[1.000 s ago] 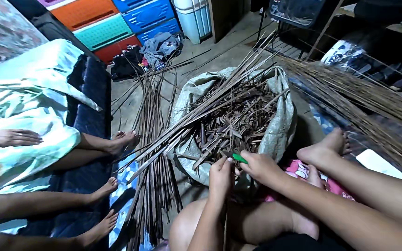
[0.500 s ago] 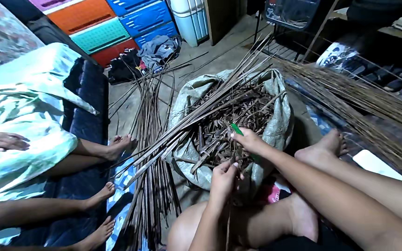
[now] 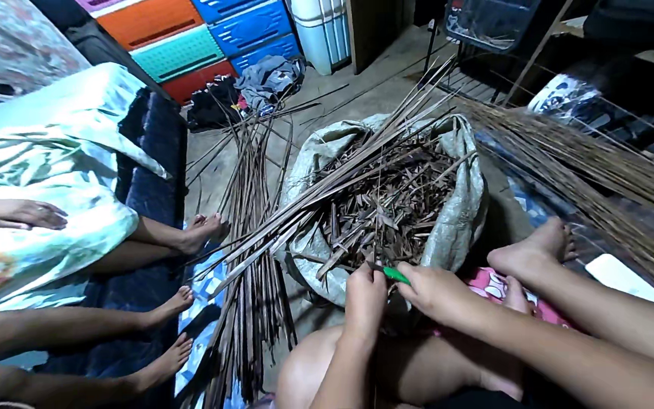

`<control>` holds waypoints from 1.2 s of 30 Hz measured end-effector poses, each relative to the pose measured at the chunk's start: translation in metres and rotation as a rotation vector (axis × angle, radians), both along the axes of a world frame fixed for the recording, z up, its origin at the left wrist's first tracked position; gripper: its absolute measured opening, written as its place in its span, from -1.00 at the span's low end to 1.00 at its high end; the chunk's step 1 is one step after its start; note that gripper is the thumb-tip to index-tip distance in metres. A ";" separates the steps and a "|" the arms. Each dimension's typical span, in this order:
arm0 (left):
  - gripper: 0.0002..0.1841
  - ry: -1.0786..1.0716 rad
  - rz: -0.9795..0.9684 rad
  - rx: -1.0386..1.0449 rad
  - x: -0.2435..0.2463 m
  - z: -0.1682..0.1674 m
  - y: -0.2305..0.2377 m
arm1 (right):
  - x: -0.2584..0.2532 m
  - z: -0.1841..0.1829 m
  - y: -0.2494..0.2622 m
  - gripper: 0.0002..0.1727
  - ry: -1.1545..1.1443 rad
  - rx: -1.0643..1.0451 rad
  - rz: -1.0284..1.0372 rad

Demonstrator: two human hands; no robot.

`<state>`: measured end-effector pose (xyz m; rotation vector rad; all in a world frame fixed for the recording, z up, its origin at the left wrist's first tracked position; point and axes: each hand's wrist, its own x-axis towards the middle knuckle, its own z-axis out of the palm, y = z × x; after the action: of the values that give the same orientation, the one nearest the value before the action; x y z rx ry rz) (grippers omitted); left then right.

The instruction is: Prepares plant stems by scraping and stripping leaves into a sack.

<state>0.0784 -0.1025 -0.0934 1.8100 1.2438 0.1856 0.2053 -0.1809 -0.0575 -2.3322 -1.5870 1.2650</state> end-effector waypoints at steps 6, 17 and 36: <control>-0.63 0.116 -0.029 0.027 0.003 -0.002 0.003 | -0.006 -0.016 0.021 -0.55 -0.148 -0.035 -0.020; -0.58 0.034 -0.018 0.002 0.003 -0.008 0.004 | 0.060 -0.019 0.061 -0.53 -0.214 0.032 -0.310; -0.62 -0.550 0.123 -0.505 -0.003 -0.005 0.000 | 0.069 -0.046 0.060 -0.58 0.421 0.378 -0.476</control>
<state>0.0758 -0.1030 -0.0982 1.1427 0.9002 0.3727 0.2740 -0.1211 -0.1040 -1.8885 -0.9608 1.1223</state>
